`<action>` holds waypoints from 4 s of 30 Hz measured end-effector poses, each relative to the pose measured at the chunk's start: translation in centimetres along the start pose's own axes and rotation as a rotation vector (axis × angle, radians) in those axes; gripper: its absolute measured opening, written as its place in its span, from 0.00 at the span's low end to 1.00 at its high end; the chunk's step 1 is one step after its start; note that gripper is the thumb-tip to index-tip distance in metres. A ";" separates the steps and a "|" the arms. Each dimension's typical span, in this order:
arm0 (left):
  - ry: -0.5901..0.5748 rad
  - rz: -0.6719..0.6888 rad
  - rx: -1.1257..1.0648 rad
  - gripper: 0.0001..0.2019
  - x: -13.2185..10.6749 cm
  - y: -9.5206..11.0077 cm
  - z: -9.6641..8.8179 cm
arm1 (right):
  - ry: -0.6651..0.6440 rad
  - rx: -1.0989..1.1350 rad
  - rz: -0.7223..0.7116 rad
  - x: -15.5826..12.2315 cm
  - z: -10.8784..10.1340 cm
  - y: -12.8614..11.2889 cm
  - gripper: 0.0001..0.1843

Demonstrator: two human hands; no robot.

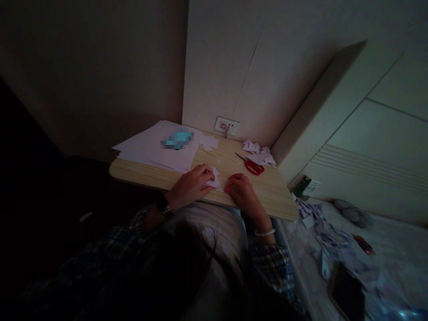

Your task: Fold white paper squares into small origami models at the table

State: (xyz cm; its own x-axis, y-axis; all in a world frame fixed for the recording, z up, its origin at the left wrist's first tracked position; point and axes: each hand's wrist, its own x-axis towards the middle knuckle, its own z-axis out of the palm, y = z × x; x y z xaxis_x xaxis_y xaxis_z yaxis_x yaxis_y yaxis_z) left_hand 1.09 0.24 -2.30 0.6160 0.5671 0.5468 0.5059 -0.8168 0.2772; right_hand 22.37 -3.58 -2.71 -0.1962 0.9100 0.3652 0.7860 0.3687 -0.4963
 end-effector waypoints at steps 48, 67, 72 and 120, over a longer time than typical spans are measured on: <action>-0.048 0.117 0.213 0.07 -0.3 0.2 0.5 | 0.049 -0.011 -0.086 0.8 1.0 -4.1 0.04; -0.025 -0.057 -0.108 0.08 0.1 -0.2 -0.1 | 0.044 -0.232 -0.158 0.9 1.9 -3.0 0.06; -0.025 -0.026 -0.134 0.08 0.3 -0.9 -0.1 | 0.040 -0.263 -0.166 0.9 1.9 -2.9 0.07; -0.581 -0.524 -0.172 0.03 4.8 -0.7 -2.3 | -0.444 -0.182 0.171 5.8 0.1 -3.4 0.06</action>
State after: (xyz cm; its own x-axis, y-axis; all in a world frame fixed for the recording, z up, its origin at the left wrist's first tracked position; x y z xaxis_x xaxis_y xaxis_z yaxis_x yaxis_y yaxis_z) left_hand 2.33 3.32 1.91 0.5641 0.8073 -0.1737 0.7453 -0.4072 0.5280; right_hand 18.51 0.45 0.97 -0.2549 0.9619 -0.0986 0.9104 0.2044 -0.3598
